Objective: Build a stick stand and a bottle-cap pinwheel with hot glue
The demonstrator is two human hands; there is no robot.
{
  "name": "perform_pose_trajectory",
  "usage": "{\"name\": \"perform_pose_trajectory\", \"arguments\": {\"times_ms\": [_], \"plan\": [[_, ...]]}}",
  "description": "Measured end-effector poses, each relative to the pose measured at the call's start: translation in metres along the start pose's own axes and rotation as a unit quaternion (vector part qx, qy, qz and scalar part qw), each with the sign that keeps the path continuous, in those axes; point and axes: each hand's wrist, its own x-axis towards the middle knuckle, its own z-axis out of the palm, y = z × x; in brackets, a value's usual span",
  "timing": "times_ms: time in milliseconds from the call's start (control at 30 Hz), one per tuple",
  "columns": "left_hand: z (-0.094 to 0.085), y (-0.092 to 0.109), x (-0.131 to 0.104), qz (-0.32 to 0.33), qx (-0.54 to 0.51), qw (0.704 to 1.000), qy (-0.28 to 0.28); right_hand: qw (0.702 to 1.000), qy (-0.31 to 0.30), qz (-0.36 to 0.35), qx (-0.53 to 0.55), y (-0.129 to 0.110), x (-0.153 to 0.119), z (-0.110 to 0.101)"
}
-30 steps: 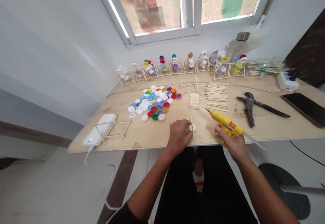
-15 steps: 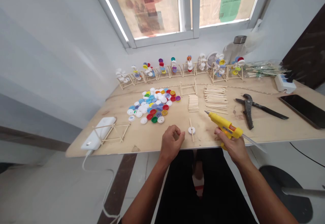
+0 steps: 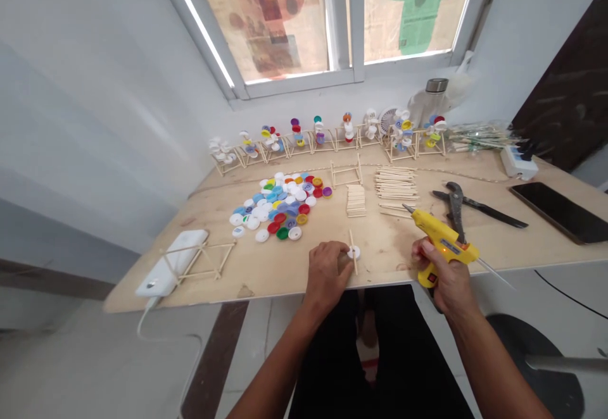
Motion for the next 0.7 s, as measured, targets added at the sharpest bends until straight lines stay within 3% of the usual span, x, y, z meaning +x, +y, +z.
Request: {"name": "perform_pose_trajectory", "arguments": {"times_ms": [400, 700], "plan": [[0.014, -0.003, 0.025, 0.008, 0.030, 1.000, -0.003, 0.999, -0.017, 0.017, 0.033, -0.004, 0.000, -0.002], [0.004, -0.001, 0.028, 0.008, 0.033, 0.999, 0.024, 0.997, -0.018, 0.026, 0.075, -0.004, 0.000, -0.004]]}}
